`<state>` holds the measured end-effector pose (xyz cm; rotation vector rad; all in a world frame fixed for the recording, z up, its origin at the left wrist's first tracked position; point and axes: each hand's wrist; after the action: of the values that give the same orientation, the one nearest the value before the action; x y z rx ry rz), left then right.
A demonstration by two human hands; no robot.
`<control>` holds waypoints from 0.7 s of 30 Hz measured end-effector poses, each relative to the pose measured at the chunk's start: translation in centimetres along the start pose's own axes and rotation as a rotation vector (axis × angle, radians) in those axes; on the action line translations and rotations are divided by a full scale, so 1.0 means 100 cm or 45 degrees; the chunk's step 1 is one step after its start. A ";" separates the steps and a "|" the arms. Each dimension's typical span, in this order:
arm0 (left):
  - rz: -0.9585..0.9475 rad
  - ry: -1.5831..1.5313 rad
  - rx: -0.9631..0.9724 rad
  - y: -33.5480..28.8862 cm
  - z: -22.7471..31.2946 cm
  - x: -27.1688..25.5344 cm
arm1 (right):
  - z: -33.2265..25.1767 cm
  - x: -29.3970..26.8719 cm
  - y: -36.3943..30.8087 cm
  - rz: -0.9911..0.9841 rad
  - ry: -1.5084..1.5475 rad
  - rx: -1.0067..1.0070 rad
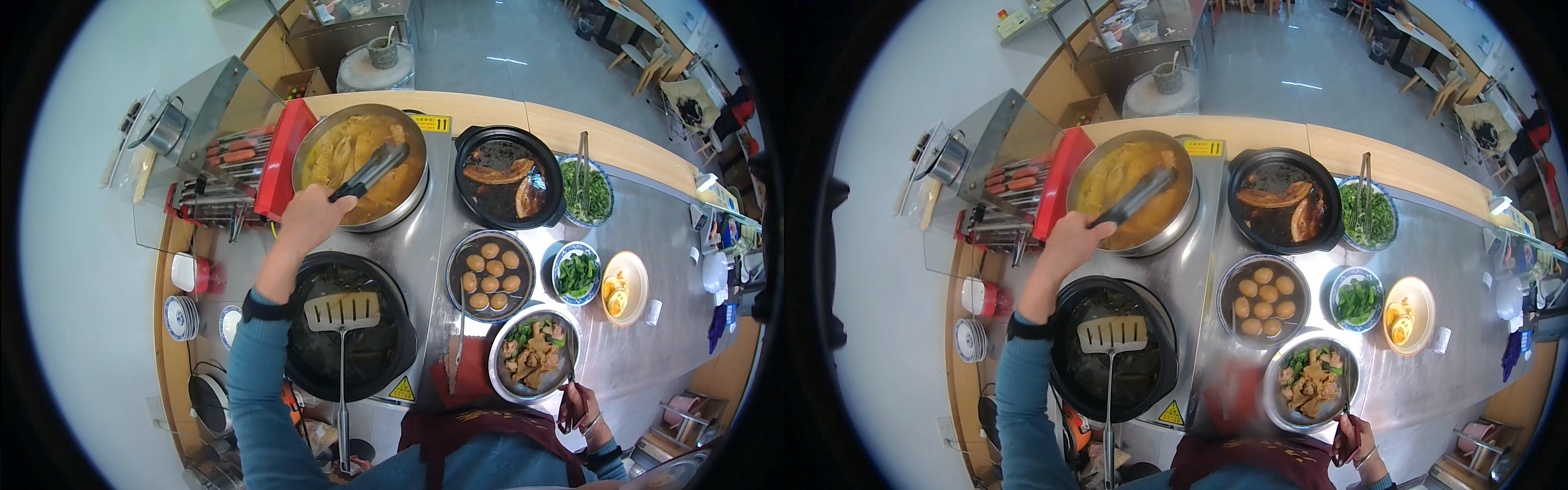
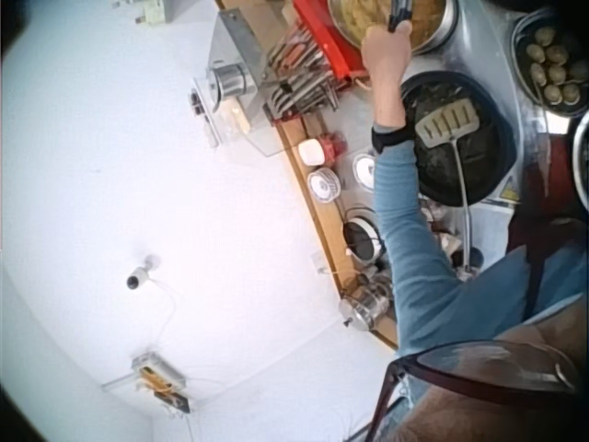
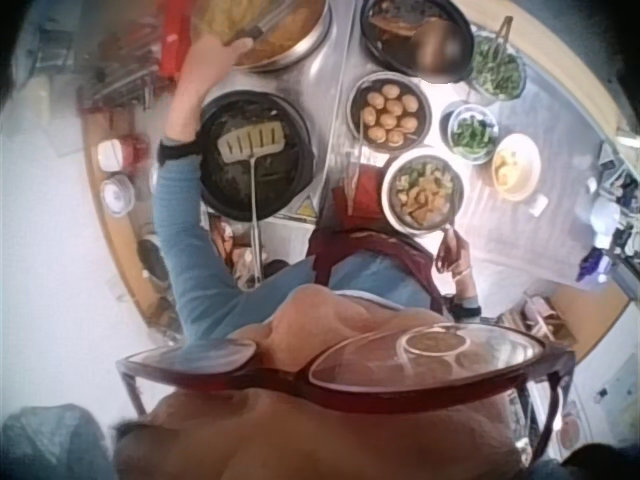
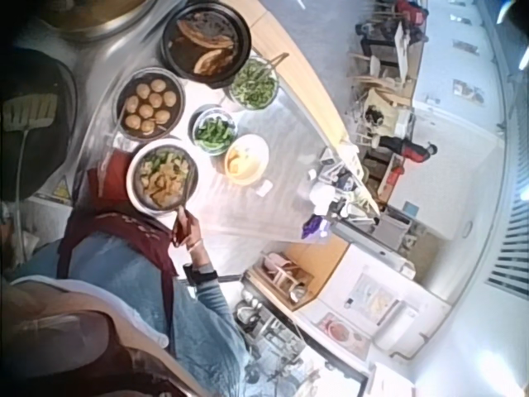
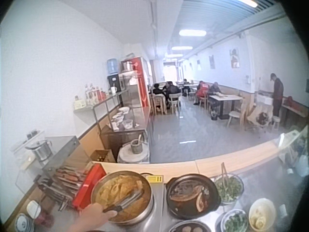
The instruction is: The person assembles a ramen bowl by adding cooked greens, sliced tofu, braised pork, and a halved boiled egg from various containers into a metal bowl. They then transfer the contents into a ceramic serving bowl and add broth from a pot.
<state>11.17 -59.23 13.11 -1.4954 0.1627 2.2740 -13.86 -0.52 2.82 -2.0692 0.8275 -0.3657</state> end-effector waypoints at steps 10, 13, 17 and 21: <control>-0.106 -0.365 -0.048 0.034 -0.008 0.033 | 0.009 -0.011 -0.003 0.073 0.093 -0.007; -0.143 -0.580 -0.157 0.013 -0.015 0.005 | 0.013 -0.014 -0.002 0.080 0.118 0.017; -0.059 -0.737 -0.184 -0.019 -0.015 -0.037 | 0.015 -0.014 0.003 0.062 0.113 0.023; 0.018 -0.769 -0.249 -0.039 -0.015 -0.066 | 0.010 -0.014 0.006 0.050 0.096 0.006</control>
<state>16.26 -58.02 18.89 -0.8216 -0.2305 2.6970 -14.65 0.80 1.77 -2.0422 0.9100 -0.4264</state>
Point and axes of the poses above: each hand's wrist, its own y-axis towards the middle knuckle, its own x-axis out of the palm, z = x × y, and after that the axes turned 5 degrees about z, right-handed
